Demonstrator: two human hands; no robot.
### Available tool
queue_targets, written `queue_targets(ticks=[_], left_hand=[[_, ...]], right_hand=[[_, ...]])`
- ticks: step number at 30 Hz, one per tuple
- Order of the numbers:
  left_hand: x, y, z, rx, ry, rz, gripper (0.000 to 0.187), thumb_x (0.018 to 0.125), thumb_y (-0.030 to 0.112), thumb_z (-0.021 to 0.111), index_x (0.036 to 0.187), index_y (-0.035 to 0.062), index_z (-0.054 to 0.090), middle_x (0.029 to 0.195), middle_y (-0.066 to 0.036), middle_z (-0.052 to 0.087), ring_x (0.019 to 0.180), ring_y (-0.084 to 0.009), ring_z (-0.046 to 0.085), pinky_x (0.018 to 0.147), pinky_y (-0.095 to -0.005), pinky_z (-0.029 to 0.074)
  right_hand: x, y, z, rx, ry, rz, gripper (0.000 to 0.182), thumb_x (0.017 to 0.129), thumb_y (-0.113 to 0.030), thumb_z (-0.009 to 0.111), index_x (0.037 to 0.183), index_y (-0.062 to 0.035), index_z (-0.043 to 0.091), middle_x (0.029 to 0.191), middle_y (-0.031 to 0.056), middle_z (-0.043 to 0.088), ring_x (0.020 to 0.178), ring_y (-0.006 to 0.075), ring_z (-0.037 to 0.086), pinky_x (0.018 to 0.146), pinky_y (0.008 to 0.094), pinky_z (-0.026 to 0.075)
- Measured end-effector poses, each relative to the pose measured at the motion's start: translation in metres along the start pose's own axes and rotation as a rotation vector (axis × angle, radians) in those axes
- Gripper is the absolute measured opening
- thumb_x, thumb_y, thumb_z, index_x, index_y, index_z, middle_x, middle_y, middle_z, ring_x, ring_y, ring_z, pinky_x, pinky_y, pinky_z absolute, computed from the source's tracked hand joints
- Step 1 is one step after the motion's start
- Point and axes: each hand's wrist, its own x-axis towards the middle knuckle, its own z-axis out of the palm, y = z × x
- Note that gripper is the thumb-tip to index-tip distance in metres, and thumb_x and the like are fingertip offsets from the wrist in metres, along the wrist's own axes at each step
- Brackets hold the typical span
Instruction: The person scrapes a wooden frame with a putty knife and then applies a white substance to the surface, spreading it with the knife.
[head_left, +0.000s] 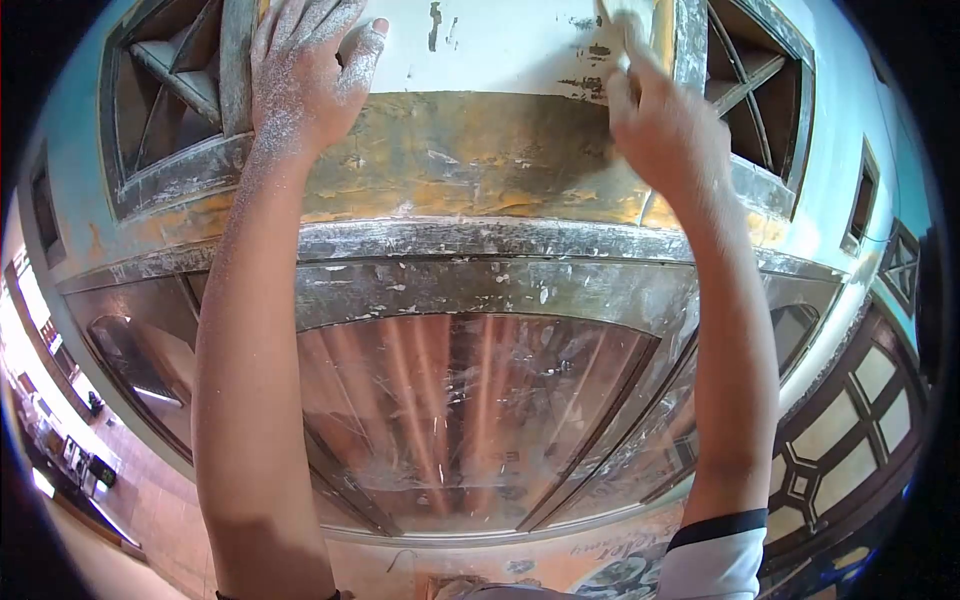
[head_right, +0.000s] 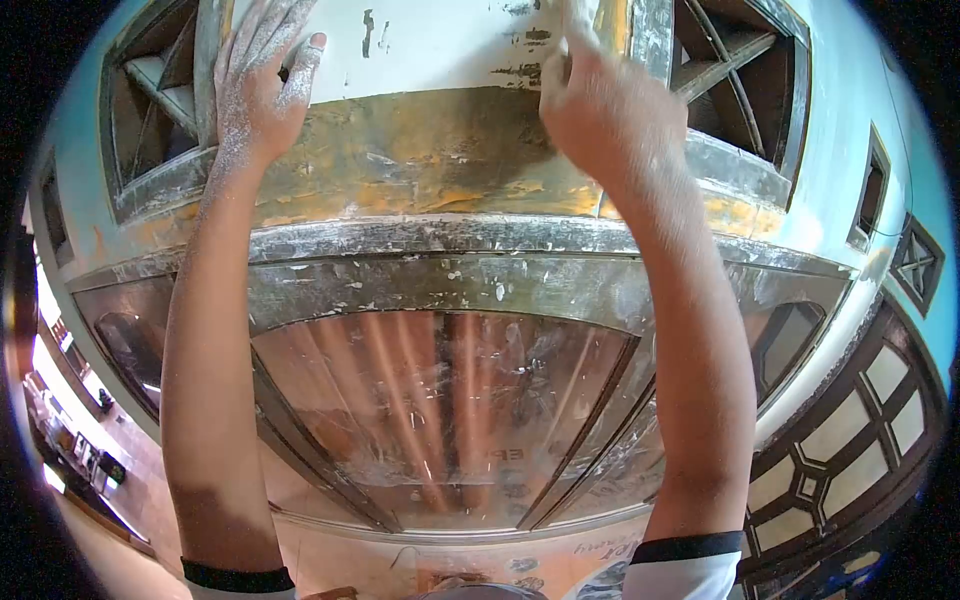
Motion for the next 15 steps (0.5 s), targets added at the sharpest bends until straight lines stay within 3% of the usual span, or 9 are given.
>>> queue_targets(ticks=[2,6,10,15], left_hand=[[0.000,0.001,-0.002,0.013,0.007,0.010,0.048,0.096,0.012,0.060,0.142,0.0012,0.058,0.156,-0.021,0.049,0.151,-0.0389,0.036,0.124,-0.0491,0.029],[0.001,-0.001,-0.001,0.014,0.004,0.032,0.048,0.095,0.012,0.060,0.142,0.0012,0.059,0.155,-0.021,0.049,0.150,-0.0390,0.037,0.124,-0.0493,0.029],[0.000,-0.002,0.003,0.041,0.028,0.034,0.049,0.094,0.011,0.061,0.142,0.0011,0.059,0.155,-0.021,0.049,0.150,-0.0395,0.037,0.124,-0.0496,0.029],[-0.001,-0.002,0.005,0.015,0.039,0.026,0.050,0.093,0.011,0.062,0.142,0.0016,0.059,0.155,-0.021,0.050,0.150,-0.0398,0.037,0.123,-0.0498,0.029]], right_hand=[[-0.036,-0.016,-0.009,0.009,-0.227,0.141,0.051,0.105,-0.038,0.049,0.154,-0.0234,0.047,0.078,0.0233,0.073,0.076,0.0438,0.073,0.075,0.0569,0.057],[-0.076,-0.028,-0.011,-0.054,-0.315,0.128,0.052,0.107,-0.036,0.048,0.158,-0.0245,0.041,0.071,0.0225,0.070,0.069,0.0444,0.071,0.067,0.0564,0.056],[-0.036,-0.020,-0.006,0.016,-0.185,0.104,0.054,0.106,-0.036,0.047,0.158,-0.0254,0.040,0.076,0.0237,0.071,0.074,0.0455,0.072,0.070,0.0577,0.056],[0.006,-0.003,0.011,-0.083,0.123,-0.029,0.051,0.106,-0.036,0.045,0.156,-0.0273,0.042,0.080,0.0263,0.072,0.079,0.0469,0.072,0.072,0.0578,0.058]])
